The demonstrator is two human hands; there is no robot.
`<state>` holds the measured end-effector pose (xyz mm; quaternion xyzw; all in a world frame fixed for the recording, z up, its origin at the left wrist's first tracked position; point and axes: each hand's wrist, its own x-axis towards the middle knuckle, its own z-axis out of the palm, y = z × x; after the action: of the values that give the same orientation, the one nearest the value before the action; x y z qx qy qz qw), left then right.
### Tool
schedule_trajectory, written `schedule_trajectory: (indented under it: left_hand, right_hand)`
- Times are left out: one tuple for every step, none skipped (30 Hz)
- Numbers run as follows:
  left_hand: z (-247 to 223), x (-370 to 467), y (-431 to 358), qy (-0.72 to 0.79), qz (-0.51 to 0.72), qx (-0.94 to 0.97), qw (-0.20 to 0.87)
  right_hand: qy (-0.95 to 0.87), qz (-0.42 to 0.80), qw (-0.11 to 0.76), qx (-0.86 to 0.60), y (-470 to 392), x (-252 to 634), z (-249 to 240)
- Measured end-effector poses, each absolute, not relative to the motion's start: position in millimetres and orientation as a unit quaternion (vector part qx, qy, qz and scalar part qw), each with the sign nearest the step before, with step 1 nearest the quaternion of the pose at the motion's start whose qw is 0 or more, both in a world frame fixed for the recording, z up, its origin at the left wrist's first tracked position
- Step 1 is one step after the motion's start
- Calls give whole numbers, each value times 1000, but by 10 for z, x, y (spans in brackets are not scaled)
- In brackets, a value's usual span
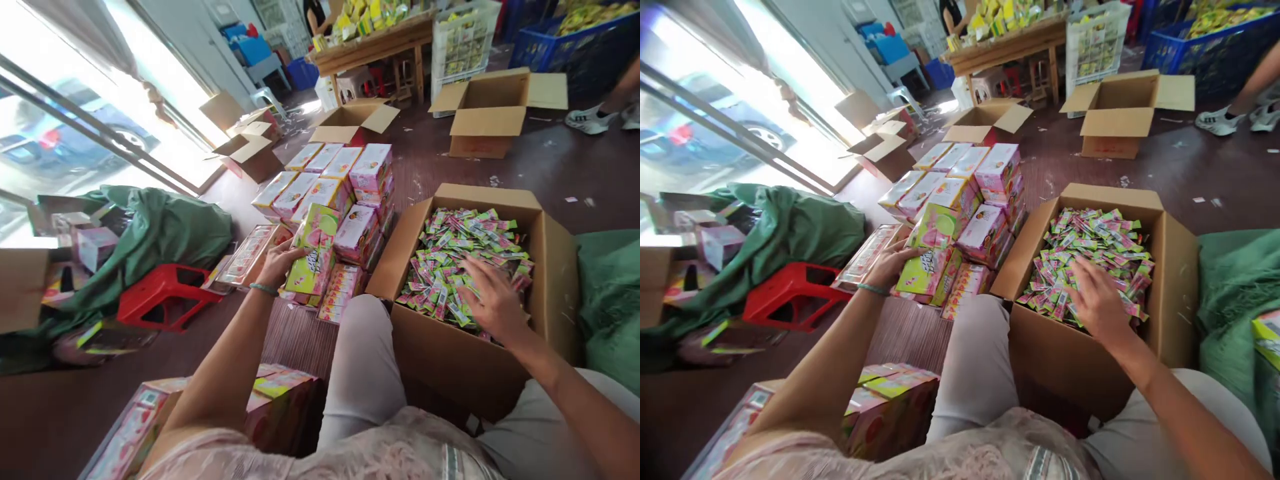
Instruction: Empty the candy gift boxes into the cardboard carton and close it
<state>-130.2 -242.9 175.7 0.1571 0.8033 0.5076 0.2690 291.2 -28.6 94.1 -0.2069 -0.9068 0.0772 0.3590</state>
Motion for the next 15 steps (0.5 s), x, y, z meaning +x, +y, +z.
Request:
schedule_trajectory:
  left_hand:
    - [1837, -1123, -2305, 786, 513, 178, 294]
    - [1910, -924, -2163, 775, 506, 208, 317]
    - [1971, -711, -2011, 762, 493, 239, 344]
    - [2017, -495, -1855, 746, 479, 268, 377]
    - [2044, -285, -1705, 725, 466, 291, 415]
    - [2050, -92, -1564, 700, 456, 311, 454]
    - [2033, 76, -1436, 673, 447, 326, 491]
    - [1993, 212, -1323, 649, 435, 335, 526]
    - [1931, 313, -1222, 631, 421, 340, 556]
    - [1850, 381, -1134, 621, 403, 339, 581]
    - [1753, 420, -1058, 615, 381, 335, 604]
    - [1646, 435, -996, 611, 354, 328, 628]
    - [1534, 435, -949, 605, 323, 318, 655]
    - [1422, 425, -918, 596, 292, 309, 682]
    - [1317, 414, -904, 583, 261, 298, 709]
  right_hand:
    - [-917, 69, 347, -182, -369, 2810, 1039]
    - [-930, 57, 330, -153, -452, 2706, 1140]
    - [-942, 43, 310, -123, -523, 2606, 1235]
    - [-951, 26, 292, -95, -573, 2516, 1315]
    - [-958, 7, 278, -74, -597, 2445, 1375]
    - [-961, -10, 268, -63, -594, 2398, 1410]
    - [-963, -23, 261, -62, -569, 2380, 1422]
    - [-965, -29, 254, -65, -529, 2391, 1412]
    - [-966, -31, 248, -66, -484, 2426, 1387]
    - [-968, -28, 240, -64, -443, 2479, 1353]
    - [-971, -22, 231, -60, -413, 2541, 1316]
    - [-974, -14, 220, -56, -398, 2602, 1283]
    - [-976, -5, 212, -52, -401, 2658, 1260]
    - [-978, 9, 204, -51, -420, 2704, 1251]
    - [-979, 26, 196, -51, -451, 2740, 1258]
